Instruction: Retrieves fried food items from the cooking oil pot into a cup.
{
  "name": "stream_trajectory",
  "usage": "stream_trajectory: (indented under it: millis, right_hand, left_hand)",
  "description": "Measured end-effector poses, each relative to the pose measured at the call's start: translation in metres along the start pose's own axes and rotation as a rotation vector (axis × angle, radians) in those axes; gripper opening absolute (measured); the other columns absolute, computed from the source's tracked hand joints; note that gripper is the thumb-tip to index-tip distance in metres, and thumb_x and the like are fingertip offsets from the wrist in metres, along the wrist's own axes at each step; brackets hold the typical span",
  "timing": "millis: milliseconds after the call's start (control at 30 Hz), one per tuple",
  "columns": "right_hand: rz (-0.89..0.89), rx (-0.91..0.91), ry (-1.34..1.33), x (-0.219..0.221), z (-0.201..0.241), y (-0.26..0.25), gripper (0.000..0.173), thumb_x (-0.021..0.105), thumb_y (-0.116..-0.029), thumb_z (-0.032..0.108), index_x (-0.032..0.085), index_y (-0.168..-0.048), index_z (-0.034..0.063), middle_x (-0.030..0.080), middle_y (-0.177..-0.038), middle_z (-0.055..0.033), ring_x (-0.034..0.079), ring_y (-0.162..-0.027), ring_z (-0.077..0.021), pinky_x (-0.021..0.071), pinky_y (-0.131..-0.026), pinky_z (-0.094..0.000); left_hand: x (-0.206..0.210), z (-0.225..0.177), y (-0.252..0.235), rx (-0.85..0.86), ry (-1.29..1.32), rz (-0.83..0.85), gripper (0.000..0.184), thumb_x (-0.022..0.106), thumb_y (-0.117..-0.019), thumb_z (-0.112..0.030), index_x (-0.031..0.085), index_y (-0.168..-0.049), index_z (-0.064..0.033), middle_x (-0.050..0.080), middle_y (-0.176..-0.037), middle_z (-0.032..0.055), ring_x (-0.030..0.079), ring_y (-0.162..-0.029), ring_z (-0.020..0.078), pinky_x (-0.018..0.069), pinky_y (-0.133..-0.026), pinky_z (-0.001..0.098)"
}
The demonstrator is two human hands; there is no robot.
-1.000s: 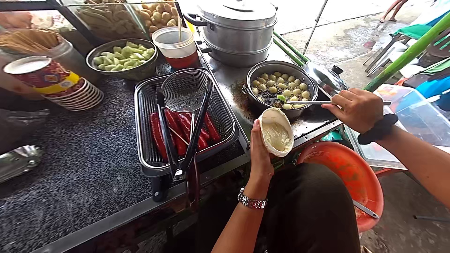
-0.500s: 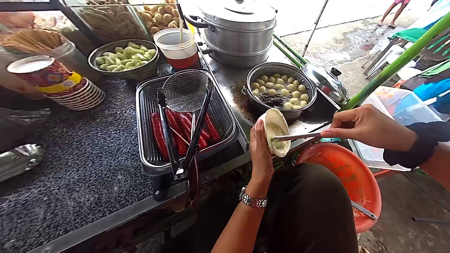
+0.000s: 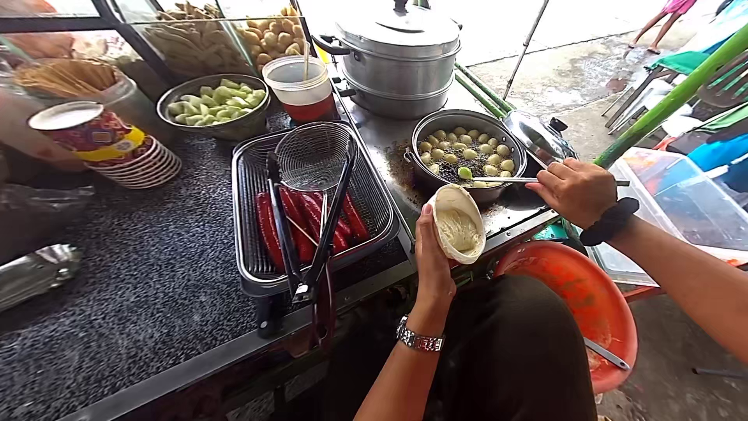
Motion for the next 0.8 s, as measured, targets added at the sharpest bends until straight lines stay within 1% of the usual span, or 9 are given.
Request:
stream_trajectory:
  millis: [100, 167, 267, 333, 433, 533, 633, 700, 800]
  right_hand:
    - [0.003, -0.001, 0.008, -0.004, 0.000, -0.001, 0.035, 0.056, -0.1036, 0.024, 0.064, -0.084, -0.0045, 0.064, -0.079, -0.0229, 0.067, -0.077, -0.0452, 0.0488, -0.056, -0.0532]
    - [0.006, 0.116, -0.110, -0.015, -0.004, -0.003, 0.038, 0.060, -0.1015, 0.029, 0.065, -0.085, -0.0046, 0.067, -0.082, -0.0238, 0.069, -0.079, -0.0449, 0.0506, -0.057, -0.0560]
    - [-0.029, 0.225, -0.443, -0.049, -0.011, -0.006, 0.039, 0.069, -0.0964, 0.036, 0.071, -0.088, -0.0020, 0.068, -0.081, -0.0178, 0.066, -0.069, -0.0304, 0.0494, -0.059, -0.0489]
    - [-0.045, 0.051, -0.540, -0.067, -0.004, -0.005, 0.036, 0.069, -0.0939, 0.036, 0.073, -0.084, 0.0018, 0.067, -0.075, -0.0095, 0.062, -0.063, -0.0160, 0.0489, -0.056, -0.0336]
    - [-0.046, -0.212, -0.419, -0.075, 0.016, 0.001, 0.037, 0.064, -0.0933, 0.039, 0.074, -0.079, 0.0070, 0.065, -0.069, -0.0047, 0.064, -0.062, -0.0182, 0.0473, -0.050, -0.0344]
    - [-0.019, -0.270, -0.376, -0.074, 0.026, 0.006, 0.039, 0.062, -0.0939, 0.041, 0.070, -0.074, 0.0082, 0.060, -0.065, -0.0027, 0.060, -0.058, -0.0177, 0.0415, -0.045, -0.0341]
    - [0.119, -0.045, -0.614, -0.067, 0.027, 0.012, 0.036, 0.068, -0.0896, 0.048, 0.069, -0.073, 0.0153, 0.059, -0.065, 0.0072, 0.057, -0.057, -0.0039, 0.0429, -0.048, -0.0246]
    - [0.310, 0.255, -0.988, -0.059, 0.023, 0.016, 0.026, 0.079, -0.0873, 0.034, 0.068, -0.072, 0.0159, 0.063, -0.062, 0.0093, 0.057, -0.054, 0.0022, 0.0464, -0.049, -0.0158]
    - [0.550, 0.788, -1.482, -0.040, 0.016, 0.024, 0.030, 0.062, -0.1005, 0.013, 0.065, -0.071, 0.0094, 0.056, -0.054, 0.0031, 0.043, -0.042, 0.0014, 0.0323, -0.041, -0.0128]
  left_hand:
    - [0.002, -0.001, 0.001, -0.006, 0.014, 0.011, 0.057, 0.036, -0.1049, -0.061, 0.054, -0.142, -0.0212, 0.067, -0.123, 0.0159, 0.069, -0.106, 0.0327, 0.0607, -0.079, 0.0525]
    - [0.003, -0.003, 0.001, -0.013, 0.027, 0.017, 0.057, 0.035, -0.1049, -0.061, 0.055, -0.141, -0.0218, 0.068, -0.122, 0.0158, 0.070, -0.104, 0.0328, 0.0613, -0.077, 0.0514]
    - [0.003, -0.005, 0.001, -0.039, 0.045, 0.030, 0.057, 0.034, -0.1043, -0.063, 0.058, -0.138, -0.0230, 0.069, -0.119, 0.0144, 0.071, -0.101, 0.0322, 0.0618, -0.074, 0.0508]
    - [0.003, -0.007, 0.002, -0.058, 0.050, 0.037, 0.058, 0.034, -0.1034, -0.064, 0.060, -0.135, -0.0229, 0.071, -0.116, 0.0141, 0.072, -0.097, 0.0320, 0.0621, -0.072, 0.0501]
    - [0.005, -0.009, 0.003, -0.071, 0.048, 0.046, 0.059, 0.034, -0.1030, -0.065, 0.060, -0.134, -0.0228, 0.071, -0.113, 0.0146, 0.073, -0.095, 0.0318, 0.0623, -0.069, 0.0491]
    - [0.007, -0.007, 0.002, -0.065, 0.050, 0.052, 0.059, 0.034, -0.1028, -0.065, 0.060, -0.135, -0.0230, 0.071, -0.114, 0.0147, 0.073, -0.095, 0.0315, 0.0619, -0.069, 0.0489]
    - [0.004, -0.005, 0.001, -0.001, 0.006, 0.042, 0.055, 0.035, -0.1041, -0.063, 0.059, -0.136, -0.0242, 0.071, -0.115, 0.0106, 0.072, -0.098, 0.0260, 0.0623, -0.073, 0.0439]
    - [0.004, -0.003, 0.000, 0.037, -0.013, 0.037, 0.053, 0.037, -0.1046, -0.060, 0.057, -0.138, -0.0236, 0.069, -0.118, 0.0104, 0.070, -0.102, 0.0256, 0.0614, -0.077, 0.0444]
    - [0.005, -0.004, 0.000, 0.038, -0.009, 0.037, 0.052, 0.038, -0.1049, -0.059, 0.056, -0.139, -0.0232, 0.069, -0.119, 0.0124, 0.071, -0.102, 0.0275, 0.0617, -0.075, 0.0460]
Point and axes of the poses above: each hand's wrist, its own y-axis away from the middle knuckle, its own x-axis out of the palm, z = x × y, the point moved 4 cm from there along -y, towards the middle knuckle
